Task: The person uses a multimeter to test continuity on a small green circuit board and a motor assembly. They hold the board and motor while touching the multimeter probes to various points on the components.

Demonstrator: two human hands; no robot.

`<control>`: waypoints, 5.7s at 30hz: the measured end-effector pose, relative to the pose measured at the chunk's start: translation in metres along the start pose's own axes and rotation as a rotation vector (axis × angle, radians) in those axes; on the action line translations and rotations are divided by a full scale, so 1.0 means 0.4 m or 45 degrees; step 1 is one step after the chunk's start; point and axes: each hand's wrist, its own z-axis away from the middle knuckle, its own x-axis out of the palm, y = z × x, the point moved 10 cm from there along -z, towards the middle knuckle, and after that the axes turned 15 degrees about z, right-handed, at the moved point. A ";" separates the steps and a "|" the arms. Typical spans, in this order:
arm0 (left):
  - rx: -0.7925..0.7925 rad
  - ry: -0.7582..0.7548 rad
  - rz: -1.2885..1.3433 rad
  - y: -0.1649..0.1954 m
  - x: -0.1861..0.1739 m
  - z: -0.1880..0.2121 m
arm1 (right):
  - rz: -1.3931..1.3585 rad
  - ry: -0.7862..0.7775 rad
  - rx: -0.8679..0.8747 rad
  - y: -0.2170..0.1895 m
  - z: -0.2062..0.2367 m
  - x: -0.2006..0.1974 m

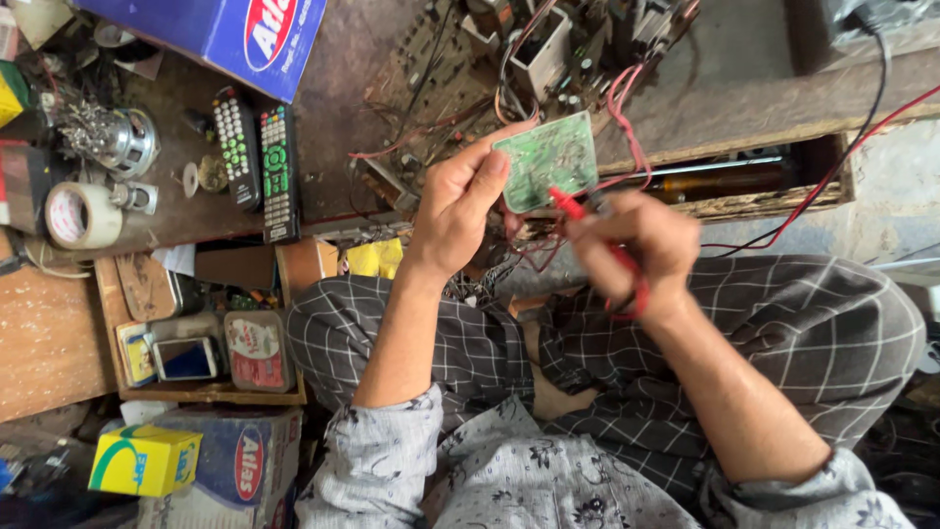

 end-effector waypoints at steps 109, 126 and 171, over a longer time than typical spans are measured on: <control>0.226 0.097 0.586 -0.008 -0.052 0.012 | 0.195 0.075 -0.164 -0.049 0.002 -0.020; 0.257 0.078 0.580 0.000 -0.045 0.010 | 0.128 -0.210 -0.027 -0.013 0.006 0.035; 0.246 0.200 0.458 -0.008 -0.072 0.018 | 0.211 -0.380 0.504 0.091 0.014 0.060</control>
